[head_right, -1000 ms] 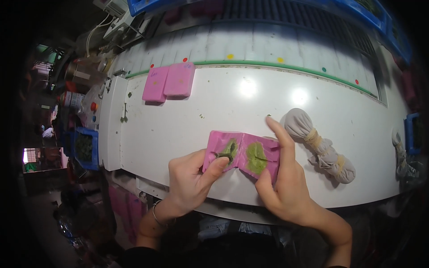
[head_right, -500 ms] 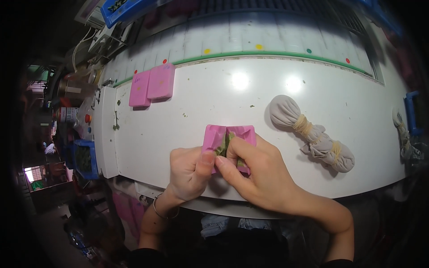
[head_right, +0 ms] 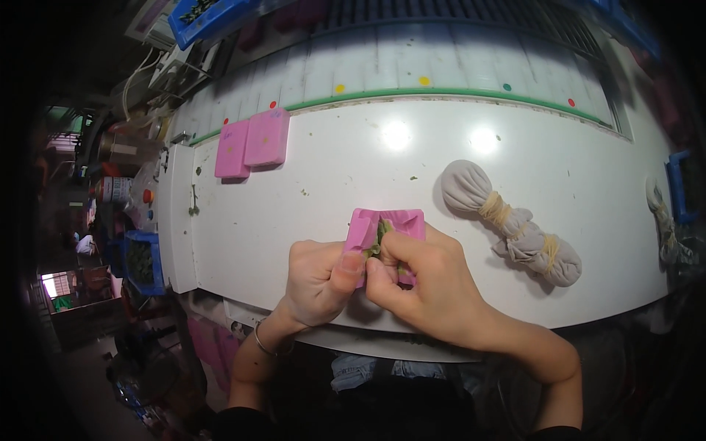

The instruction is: The person picks small green plastic leaf-shaped components from blue storage bins and fits them into specific slots within a pink mold, using a grey cloth-covered tool to press the pieces firmly into the mold.

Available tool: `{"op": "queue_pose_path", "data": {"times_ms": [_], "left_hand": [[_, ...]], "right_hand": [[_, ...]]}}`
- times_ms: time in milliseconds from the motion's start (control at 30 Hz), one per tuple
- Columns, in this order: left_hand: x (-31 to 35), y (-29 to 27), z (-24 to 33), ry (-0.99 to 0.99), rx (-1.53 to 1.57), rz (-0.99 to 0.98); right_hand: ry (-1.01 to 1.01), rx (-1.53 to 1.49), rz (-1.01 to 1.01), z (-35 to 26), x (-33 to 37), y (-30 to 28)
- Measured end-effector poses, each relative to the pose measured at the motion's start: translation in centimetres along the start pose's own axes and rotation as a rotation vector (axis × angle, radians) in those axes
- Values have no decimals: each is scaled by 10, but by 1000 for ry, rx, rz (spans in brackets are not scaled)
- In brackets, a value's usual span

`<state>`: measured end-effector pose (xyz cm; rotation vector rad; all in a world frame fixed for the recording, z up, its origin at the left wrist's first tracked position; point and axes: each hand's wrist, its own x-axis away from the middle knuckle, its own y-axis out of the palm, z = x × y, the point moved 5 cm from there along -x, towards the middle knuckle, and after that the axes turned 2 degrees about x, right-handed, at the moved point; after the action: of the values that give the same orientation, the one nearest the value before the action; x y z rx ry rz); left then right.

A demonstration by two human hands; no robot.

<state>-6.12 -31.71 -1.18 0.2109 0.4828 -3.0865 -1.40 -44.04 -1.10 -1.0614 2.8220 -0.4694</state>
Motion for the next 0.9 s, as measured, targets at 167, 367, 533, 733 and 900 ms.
{"op": "queue_pose_path", "data": {"times_ms": [167,367,533,733,900], "left_hand": [[2,-1,0,-9,-9,28],[1,-2,3,20,-15,43],[1,-2,2,8,-58,33],[1,-2,3,-42,2,84],[9,-7,5,-58,-127,164]], "right_hand": [[16,-11,34,1,2,0],[27,-34,16,2,1,0],[11,14,35,4,2,-1],[0,-19,47,4,2,-2],[48,-8,15,8,5,-3]]}}
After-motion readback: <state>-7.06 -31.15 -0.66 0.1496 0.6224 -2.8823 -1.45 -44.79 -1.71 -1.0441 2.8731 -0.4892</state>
